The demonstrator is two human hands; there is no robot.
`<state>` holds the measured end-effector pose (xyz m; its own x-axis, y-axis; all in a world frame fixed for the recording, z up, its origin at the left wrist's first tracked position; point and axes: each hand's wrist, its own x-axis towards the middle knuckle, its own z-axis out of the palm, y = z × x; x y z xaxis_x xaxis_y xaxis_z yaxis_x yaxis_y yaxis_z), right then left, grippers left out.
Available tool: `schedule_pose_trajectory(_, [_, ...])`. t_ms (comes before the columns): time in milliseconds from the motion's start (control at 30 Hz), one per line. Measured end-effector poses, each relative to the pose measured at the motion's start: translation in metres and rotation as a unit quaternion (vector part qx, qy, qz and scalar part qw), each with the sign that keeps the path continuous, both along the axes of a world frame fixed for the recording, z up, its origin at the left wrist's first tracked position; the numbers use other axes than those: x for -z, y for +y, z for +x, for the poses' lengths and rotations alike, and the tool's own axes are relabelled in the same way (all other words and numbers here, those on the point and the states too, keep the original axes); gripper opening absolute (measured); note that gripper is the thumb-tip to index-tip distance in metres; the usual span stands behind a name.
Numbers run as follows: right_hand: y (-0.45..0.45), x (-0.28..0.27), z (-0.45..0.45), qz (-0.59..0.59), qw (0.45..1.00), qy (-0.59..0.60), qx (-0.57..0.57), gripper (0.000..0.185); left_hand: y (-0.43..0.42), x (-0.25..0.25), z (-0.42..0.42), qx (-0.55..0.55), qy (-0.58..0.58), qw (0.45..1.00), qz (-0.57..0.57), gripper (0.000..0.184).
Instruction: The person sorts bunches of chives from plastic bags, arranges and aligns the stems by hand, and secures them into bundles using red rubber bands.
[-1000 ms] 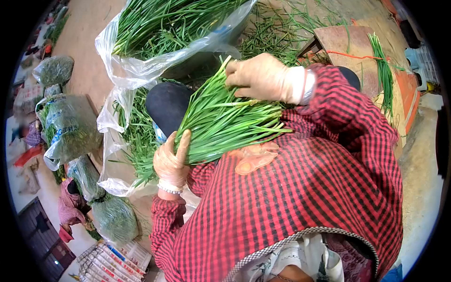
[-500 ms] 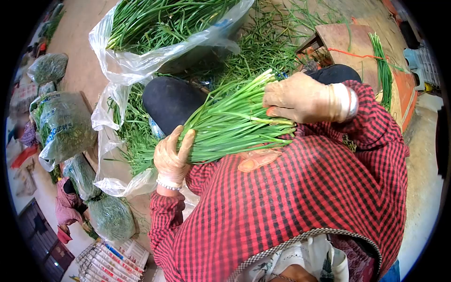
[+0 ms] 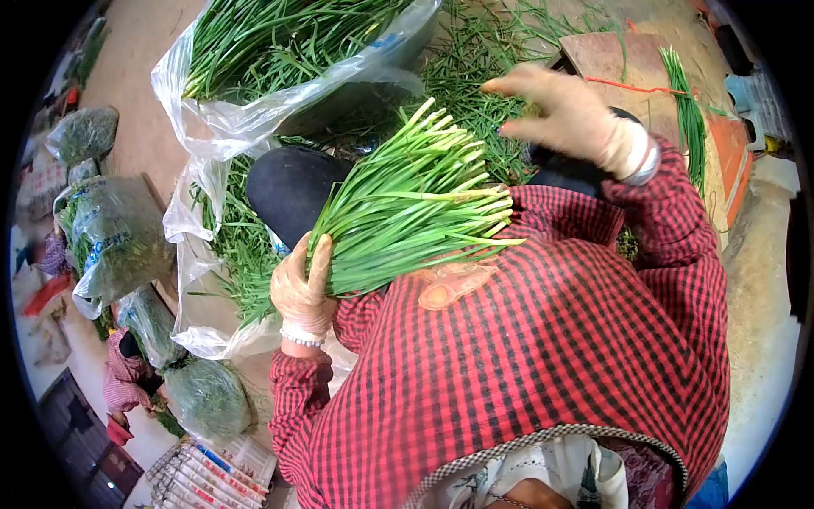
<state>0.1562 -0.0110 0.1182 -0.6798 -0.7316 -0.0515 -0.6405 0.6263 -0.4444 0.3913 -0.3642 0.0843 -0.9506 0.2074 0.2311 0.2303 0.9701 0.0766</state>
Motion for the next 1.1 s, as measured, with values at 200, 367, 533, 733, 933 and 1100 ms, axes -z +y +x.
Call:
schedule_pose_trajectory(200, [-0.081, 0.009, 0.031, -0.030, 0.987, -0.007, -0.158, 0.034, 0.002, -0.004, -0.001, 0.003, -0.018, 1.000, -0.010, 0.078])
schedule_pose_trajectory(367, [-0.073, 0.010, 0.040, -0.056, 0.979, -0.024, -0.195, 0.018, -0.005, 0.000, 0.003, 0.002, -0.046, 0.999, -0.019, 0.081])
schedule_pose_trajectory(533, [-0.042, -0.002, 0.041, -0.121, 0.945, -0.202, -0.227, 0.017, -0.001, 0.001, -0.004, 0.024, -0.001, 1.000, 0.007, 0.075])
schedule_pose_trajectory(733, [0.009, -0.027, 0.007, -0.098, 0.930, -0.326, -0.138, 0.013, -0.004, 0.008, -0.001, 0.016, 0.015, 1.000, 0.017, 0.073])
schedule_pose_trajectory(933, [0.080, -0.015, -0.036, -0.064, 0.930, -0.313, 0.179, 0.021, -0.005, 0.010, 0.002, -0.006, 0.016, 1.000, 0.025, 0.076])
schedule_pose_trajectory(1100, [0.018, 0.003, 0.010, -0.113, 0.981, -0.110, 0.110, 0.040, -0.003, 0.005, 0.002, -0.006, -0.007, 1.000, 0.025, 0.079])
